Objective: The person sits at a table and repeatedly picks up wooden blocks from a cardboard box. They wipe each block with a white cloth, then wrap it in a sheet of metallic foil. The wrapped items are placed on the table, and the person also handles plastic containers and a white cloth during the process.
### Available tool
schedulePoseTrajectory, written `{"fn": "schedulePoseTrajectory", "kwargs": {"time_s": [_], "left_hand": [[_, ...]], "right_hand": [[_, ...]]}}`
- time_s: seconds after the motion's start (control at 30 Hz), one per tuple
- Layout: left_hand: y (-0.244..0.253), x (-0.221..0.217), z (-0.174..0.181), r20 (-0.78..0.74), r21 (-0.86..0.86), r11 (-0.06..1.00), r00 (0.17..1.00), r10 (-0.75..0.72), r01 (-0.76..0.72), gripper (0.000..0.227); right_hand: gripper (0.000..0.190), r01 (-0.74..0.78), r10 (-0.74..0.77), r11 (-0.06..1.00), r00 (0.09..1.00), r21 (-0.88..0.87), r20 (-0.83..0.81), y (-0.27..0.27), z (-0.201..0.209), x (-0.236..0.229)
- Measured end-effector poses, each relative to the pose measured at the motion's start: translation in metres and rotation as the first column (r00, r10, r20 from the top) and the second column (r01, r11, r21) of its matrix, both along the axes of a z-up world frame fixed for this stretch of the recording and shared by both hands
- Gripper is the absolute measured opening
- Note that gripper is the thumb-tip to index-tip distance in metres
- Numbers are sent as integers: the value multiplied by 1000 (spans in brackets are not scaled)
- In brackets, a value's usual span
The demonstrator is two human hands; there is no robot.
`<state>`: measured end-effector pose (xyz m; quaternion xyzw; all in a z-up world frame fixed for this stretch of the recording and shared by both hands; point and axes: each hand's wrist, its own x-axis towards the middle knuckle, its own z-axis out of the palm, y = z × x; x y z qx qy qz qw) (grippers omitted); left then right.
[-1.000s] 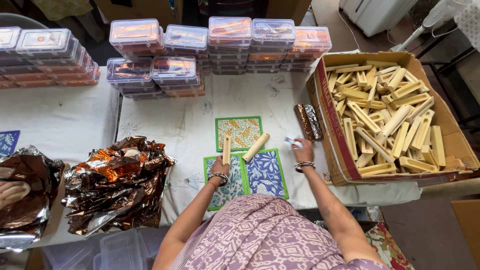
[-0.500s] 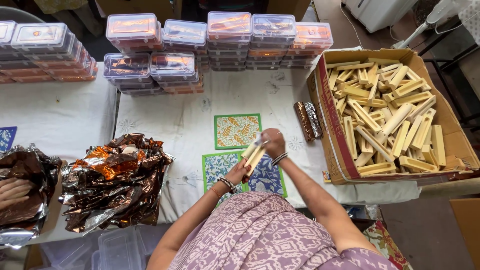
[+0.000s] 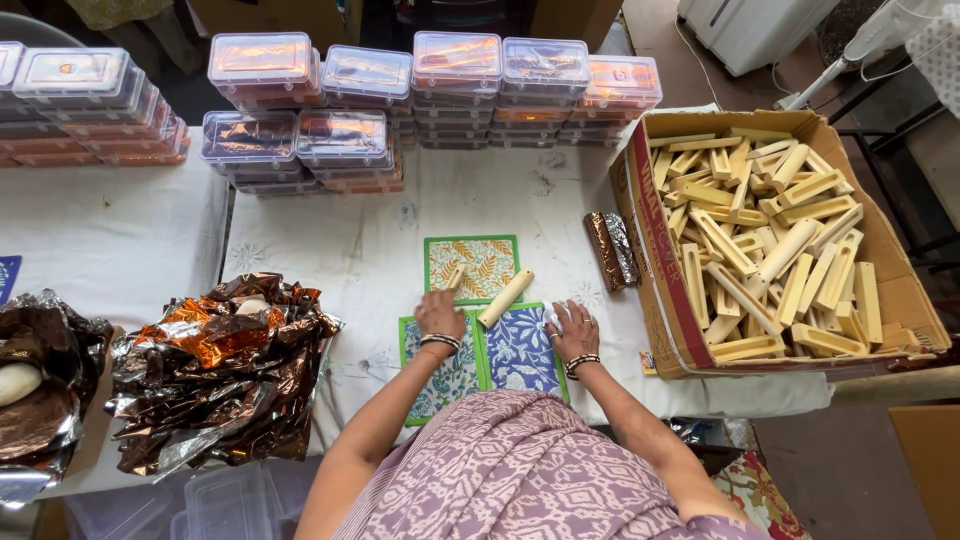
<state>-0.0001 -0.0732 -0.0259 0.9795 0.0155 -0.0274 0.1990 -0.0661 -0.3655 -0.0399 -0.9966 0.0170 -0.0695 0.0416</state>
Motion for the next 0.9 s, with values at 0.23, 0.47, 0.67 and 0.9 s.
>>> {"fn": "schedulePoseTrajectory", "kwargs": {"time_s": [0.23, 0.47, 0.67, 0.9], "left_hand": [[-53, -5, -43, -3, 64, 895, 897, -443, 442, 80], [-31, 29, -84, 1, -172, 923, 937, -348, 343, 72], [-12, 11, -63, -223, -378, 926, 969, -103, 12, 61], [-47, -36, 99, -353, -104, 963, 896, -269, 248, 95]], "right_hand": [[53, 51, -48, 998, 996, 43, -72, -3, -9, 4], [45, -22, 7, 981, 997, 192, 76, -13, -11, 6], [39, 8, -57, 921, 992, 389, 116, -19, -27, 17], [41, 80, -105, 953, 992, 292, 69, -4, -21, 14]]}}
